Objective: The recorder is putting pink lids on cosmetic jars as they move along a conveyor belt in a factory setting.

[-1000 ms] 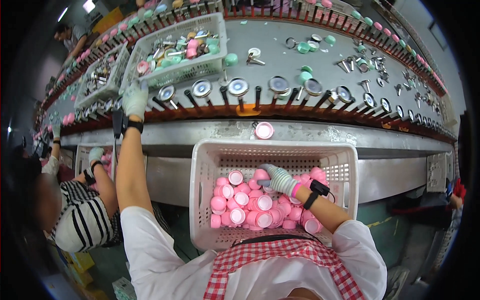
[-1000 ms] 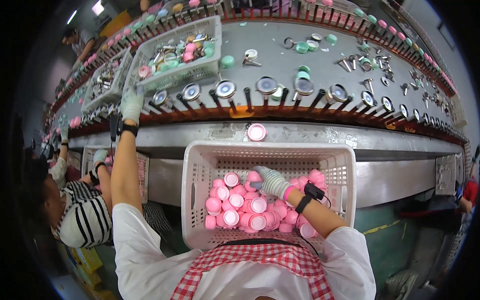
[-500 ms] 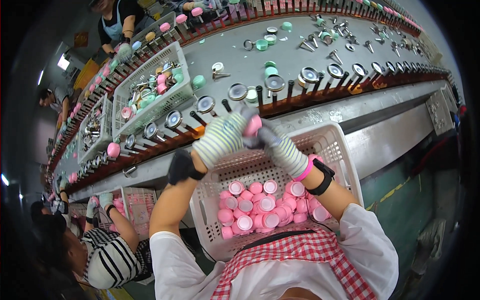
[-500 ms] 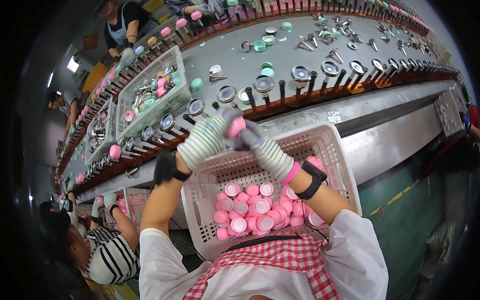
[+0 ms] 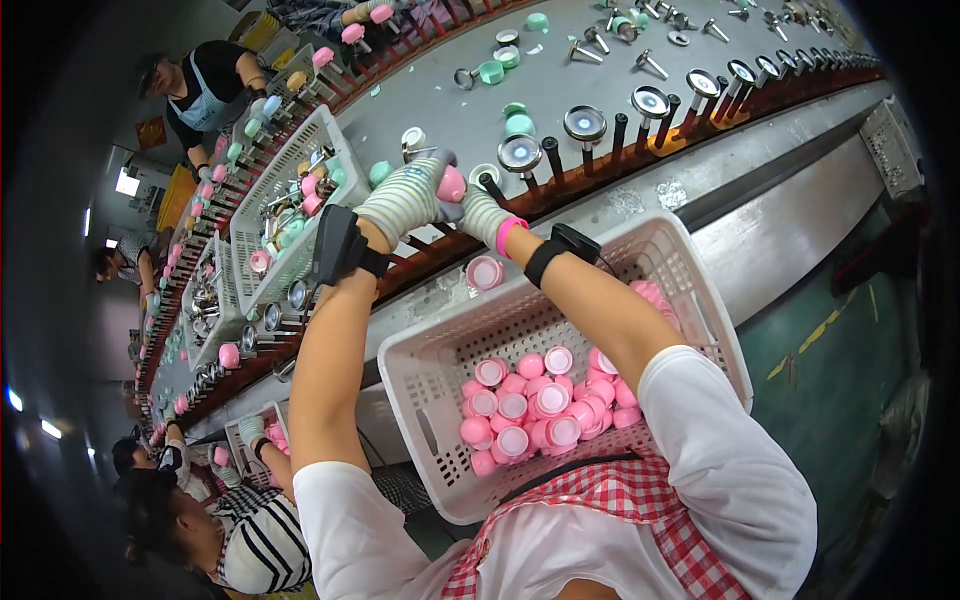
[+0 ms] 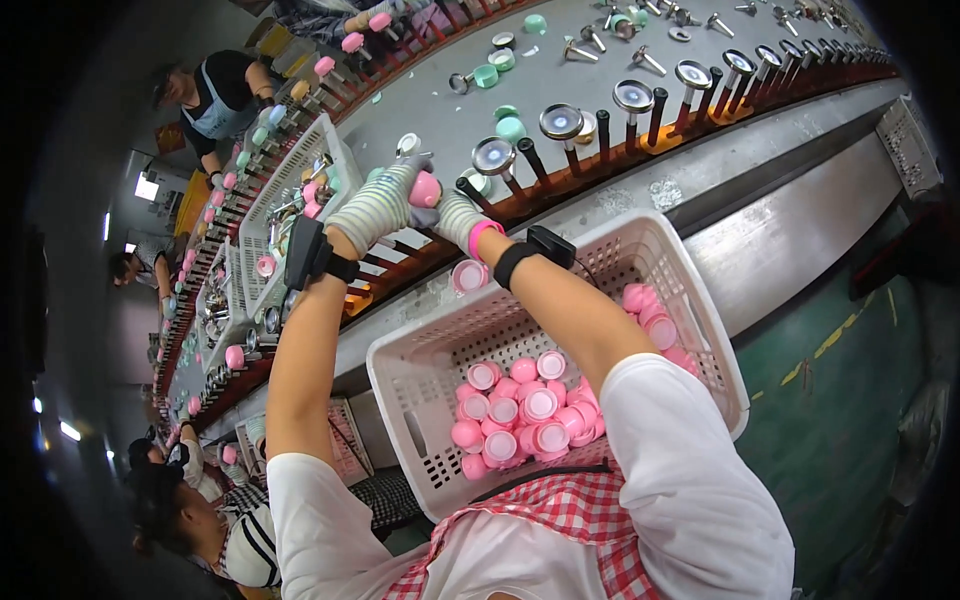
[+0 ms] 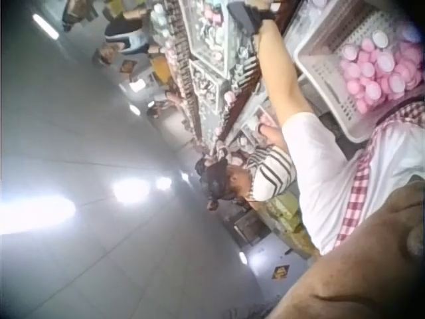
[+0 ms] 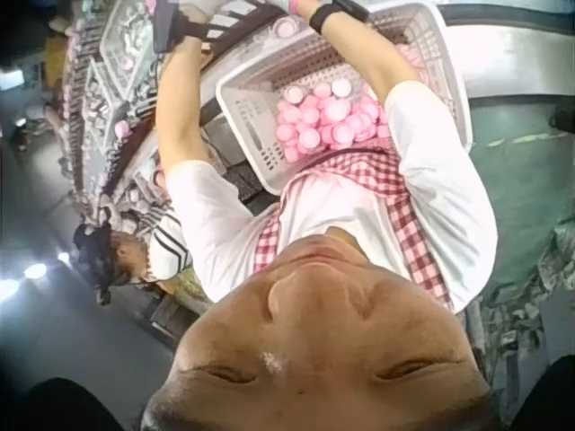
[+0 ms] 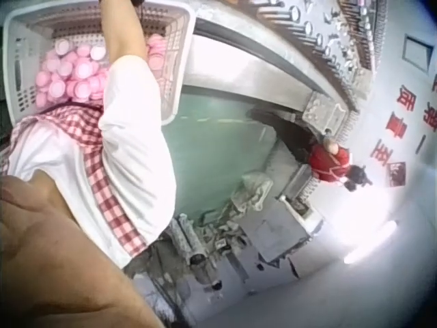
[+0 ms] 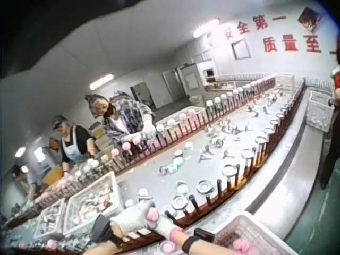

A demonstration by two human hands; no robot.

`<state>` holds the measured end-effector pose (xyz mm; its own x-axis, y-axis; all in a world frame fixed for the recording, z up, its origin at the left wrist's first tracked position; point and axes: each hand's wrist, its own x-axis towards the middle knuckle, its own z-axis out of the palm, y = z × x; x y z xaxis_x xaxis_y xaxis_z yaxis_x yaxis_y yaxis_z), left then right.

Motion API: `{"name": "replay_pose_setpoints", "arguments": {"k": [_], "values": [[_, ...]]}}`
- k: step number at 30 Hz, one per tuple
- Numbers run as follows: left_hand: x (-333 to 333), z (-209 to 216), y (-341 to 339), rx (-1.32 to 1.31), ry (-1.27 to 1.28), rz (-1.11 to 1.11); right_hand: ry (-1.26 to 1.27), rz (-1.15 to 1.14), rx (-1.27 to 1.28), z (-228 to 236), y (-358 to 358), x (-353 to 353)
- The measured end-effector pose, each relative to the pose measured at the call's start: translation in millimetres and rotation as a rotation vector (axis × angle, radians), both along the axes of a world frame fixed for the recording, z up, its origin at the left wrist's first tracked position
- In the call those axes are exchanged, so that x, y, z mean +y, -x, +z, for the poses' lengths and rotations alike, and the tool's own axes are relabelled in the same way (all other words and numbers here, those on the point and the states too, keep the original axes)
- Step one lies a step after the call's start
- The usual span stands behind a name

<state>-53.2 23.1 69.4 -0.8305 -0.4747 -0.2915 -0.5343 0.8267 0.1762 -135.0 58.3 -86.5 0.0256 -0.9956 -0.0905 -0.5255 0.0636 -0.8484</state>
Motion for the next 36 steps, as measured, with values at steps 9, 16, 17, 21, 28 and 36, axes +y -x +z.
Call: {"name": "replay_pose_setpoints", "arguments": {"k": [9,16,17,21,28,36], "values": [[-11.7,-14.5,-65.6,-0.041,0.288,0.026,0.166,-0.008,0.155,-16.1,-82.2,-43.1],[-27.5,-9.2,-84.8,-0.012,0.151,0.084,0.458,-0.183,0.032,10.9,-82.0,50.7],[-20.5,-0.1,-84.1,-0.076,0.079,0.200,0.651,-0.105,-0.005,19.8,-79.4,79.5],[-13.1,6.5,-90.3,-0.095,0.091,0.250,0.415,0.482,0.377,-27.7,-90.8,181.0],[-9.8,-37.3,-157.6,0.194,0.264,0.438,-0.213,0.319,0.392,-147.2,-123.0,189.5],[110.3,-43.1,-125.4,0.398,0.086,-0.164,-0.066,0.066,-0.338,-105.6,-78.2,197.7]]}}
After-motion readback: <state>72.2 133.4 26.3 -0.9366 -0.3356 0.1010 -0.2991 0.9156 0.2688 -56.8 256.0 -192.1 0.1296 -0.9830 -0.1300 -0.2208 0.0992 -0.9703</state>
